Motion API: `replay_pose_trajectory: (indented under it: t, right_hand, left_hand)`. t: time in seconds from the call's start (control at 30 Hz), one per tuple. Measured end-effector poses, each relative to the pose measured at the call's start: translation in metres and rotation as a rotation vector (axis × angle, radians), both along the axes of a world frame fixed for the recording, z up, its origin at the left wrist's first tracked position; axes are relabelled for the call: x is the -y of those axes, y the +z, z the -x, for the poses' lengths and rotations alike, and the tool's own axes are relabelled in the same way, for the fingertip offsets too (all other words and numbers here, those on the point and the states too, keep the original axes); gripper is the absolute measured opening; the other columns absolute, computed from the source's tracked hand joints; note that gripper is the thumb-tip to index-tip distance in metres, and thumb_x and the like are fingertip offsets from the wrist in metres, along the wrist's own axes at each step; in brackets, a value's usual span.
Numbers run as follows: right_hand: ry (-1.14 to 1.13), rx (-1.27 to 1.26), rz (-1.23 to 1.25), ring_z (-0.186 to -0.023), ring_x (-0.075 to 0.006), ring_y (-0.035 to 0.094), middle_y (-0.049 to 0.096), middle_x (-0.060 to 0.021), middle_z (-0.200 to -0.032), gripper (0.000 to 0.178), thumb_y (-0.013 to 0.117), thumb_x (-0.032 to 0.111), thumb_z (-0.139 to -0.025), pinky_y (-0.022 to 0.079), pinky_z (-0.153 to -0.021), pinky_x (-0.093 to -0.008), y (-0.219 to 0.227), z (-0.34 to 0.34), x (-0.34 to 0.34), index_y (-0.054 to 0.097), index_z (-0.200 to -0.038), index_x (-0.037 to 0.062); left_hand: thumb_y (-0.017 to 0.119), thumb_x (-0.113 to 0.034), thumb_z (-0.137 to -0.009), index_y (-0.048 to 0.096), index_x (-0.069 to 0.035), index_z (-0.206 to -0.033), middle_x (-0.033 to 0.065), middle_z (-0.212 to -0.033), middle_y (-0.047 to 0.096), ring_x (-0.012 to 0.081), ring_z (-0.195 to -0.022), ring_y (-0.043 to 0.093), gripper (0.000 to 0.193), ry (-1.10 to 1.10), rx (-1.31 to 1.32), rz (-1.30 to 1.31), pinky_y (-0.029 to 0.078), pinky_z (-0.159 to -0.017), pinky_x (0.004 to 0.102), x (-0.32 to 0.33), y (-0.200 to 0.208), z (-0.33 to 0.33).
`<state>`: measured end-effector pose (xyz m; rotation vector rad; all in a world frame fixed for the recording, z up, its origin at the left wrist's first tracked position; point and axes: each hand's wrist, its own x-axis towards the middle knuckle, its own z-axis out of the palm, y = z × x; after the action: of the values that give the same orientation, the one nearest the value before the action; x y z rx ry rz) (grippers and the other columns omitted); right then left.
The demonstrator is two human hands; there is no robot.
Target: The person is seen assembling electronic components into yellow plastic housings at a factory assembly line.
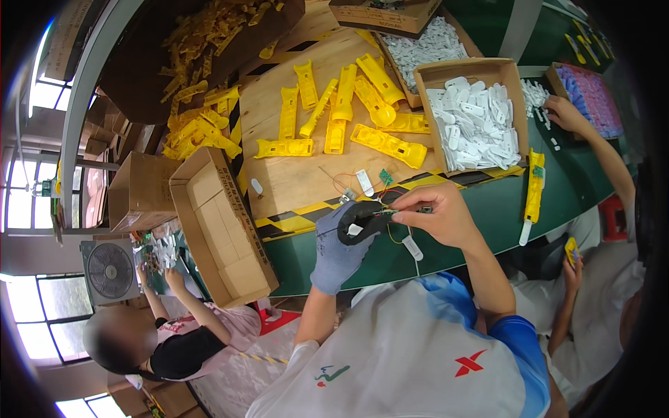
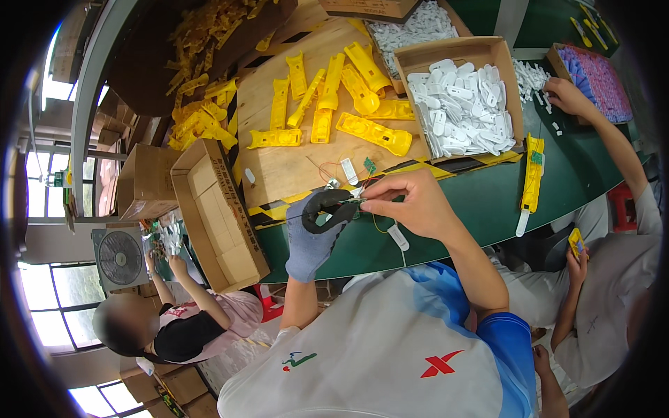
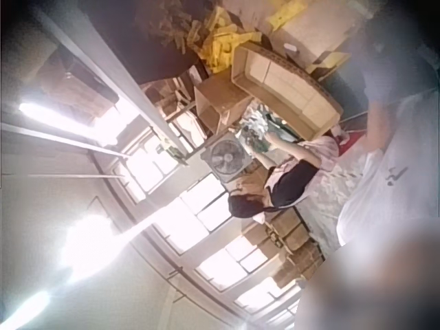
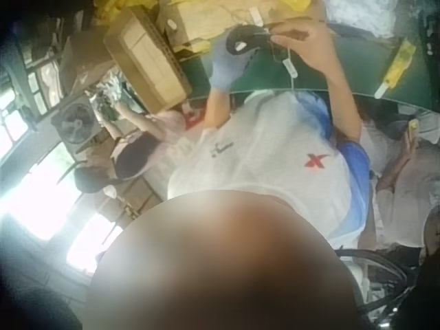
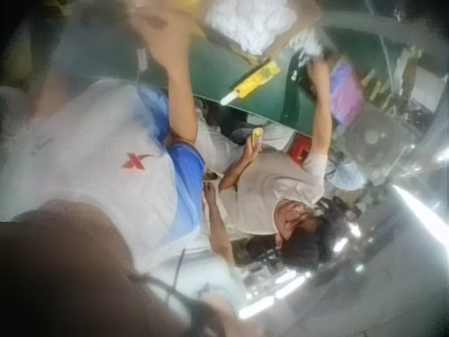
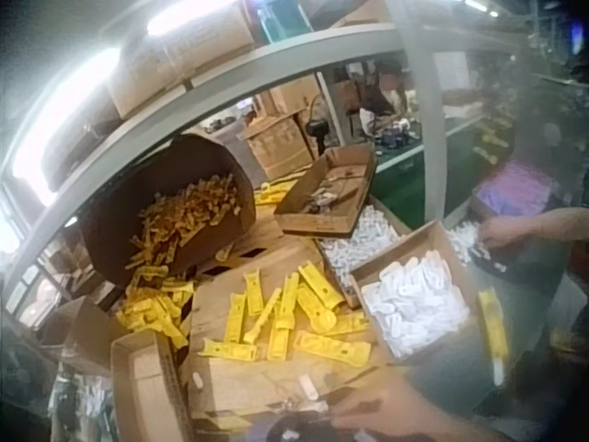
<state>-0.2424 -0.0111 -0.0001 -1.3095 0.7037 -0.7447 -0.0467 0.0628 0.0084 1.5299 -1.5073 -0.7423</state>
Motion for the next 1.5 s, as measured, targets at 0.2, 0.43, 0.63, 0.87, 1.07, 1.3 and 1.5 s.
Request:
replay_pose_trajectory:
  t: [0.2, 0.43, 0.63, 0.87, 1.07, 1.3, 1.5]
  right_hand:
    - [-0.083, -0.065, 0.105, -0.076, -0.0110, 0.068, 0.073, -0.0107, -0.089, 0.019, 0.076, 0.000, -0.079, 0.054, -0.071, -0.0222, -0.012, 0.012, -0.004, 0.072, -0.097, -0.0047]
    - [-0.159, 0.009, -0.121, -0.077, -0.0123, 0.068, 0.073, -0.0130, -0.084, 0.016, 0.075, -0.005, -0.077, 0.055, -0.072, -0.0241, -0.032, 0.040, -0.012, 0.072, -0.092, -0.0060]
    - [-0.382, 0.056, 0.325, -0.071, -0.0177, 0.070, 0.072, -0.0149, -0.078, 0.017, 0.078, -0.009, -0.070, 0.055, -0.067, -0.0264, -0.038, 0.076, -0.019, 0.072, -0.085, -0.0042]
    - [-0.354, 0.131, 0.469, -0.070, -0.0225, 0.070, 0.071, -0.0153, -0.076, 0.017, 0.080, -0.010, -0.065, 0.055, -0.064, -0.0286, -0.021, 0.091, -0.027, 0.070, -0.077, -0.0029]
    - [-0.355, 0.273, 0.390, -0.074, -0.0234, 0.071, 0.071, -0.0161, -0.079, 0.017, 0.078, -0.011, -0.066, 0.055, -0.068, -0.0294, -0.028, 0.090, -0.033, 0.070, -0.079, -0.0027]
    - [-0.356, 0.250, 0.268, -0.077, -0.0187, 0.068, 0.071, -0.0144, -0.088, 0.016, 0.077, -0.008, -0.070, 0.053, -0.071, -0.0267, -0.024, 0.066, -0.027, 0.071, -0.085, -0.0021]
    - [-0.177, 0.104, 0.279, -0.075, -0.0120, 0.067, 0.072, -0.0088, -0.086, 0.012, 0.076, -0.001, -0.077, 0.052, -0.068, -0.0236, 0.013, 0.028, 0.016, 0.073, -0.089, -0.0001]
  left_hand:
    - [0.076, -0.008, -0.073, 0.068, -0.005, -0.099, 0.0126, -0.084, 0.066, 0.0271, -0.071, 0.065, 0.027, -0.120, 0.040, -0.093, 0.050, -0.063, 0.0323, 0.013, 0.007, 0.009]
    - [0.075, -0.009, -0.074, 0.065, -0.003, -0.102, 0.0135, -0.088, 0.067, 0.0280, -0.078, 0.066, 0.030, -0.353, 0.267, 0.022, 0.051, -0.069, 0.0341, 0.023, 0.008, 0.026]
    - [0.068, -0.010, -0.082, 0.065, -0.001, -0.105, 0.0130, -0.090, 0.070, 0.0266, -0.079, 0.068, 0.025, -0.009, 0.104, 0.054, 0.053, -0.076, 0.0312, 0.087, -0.033, -0.011]
    - [0.072, -0.029, -0.077, 0.056, -0.021, -0.128, 0.0111, -0.132, 0.049, 0.0330, -0.126, 0.042, 0.054, -0.550, 0.823, 0.086, 0.035, -0.107, 0.0433, 0.169, -0.052, -0.022]
    - [0.078, -0.030, -0.069, 0.062, -0.019, -0.117, 0.0129, -0.138, 0.043, 0.0352, -0.131, 0.034, 0.052, -0.556, 1.053, 0.180, 0.030, -0.109, 0.0472, 0.172, -0.045, -0.009]
    - [0.072, -0.006, -0.082, 0.054, -0.006, -0.117, 0.0146, -0.103, 0.066, 0.0300, -0.089, 0.067, 0.039, -0.185, -0.045, 0.128, 0.057, -0.076, 0.0366, 0.139, -0.037, 0.001]
    - [0.053, -0.025, -0.099, 0.044, -0.006, -0.124, 0.0122, -0.093, 0.066, 0.0205, -0.068, 0.066, 0.032, -0.125, -0.843, -0.278, 0.054, -0.060, 0.0304, 0.085, 0.003, 0.019]
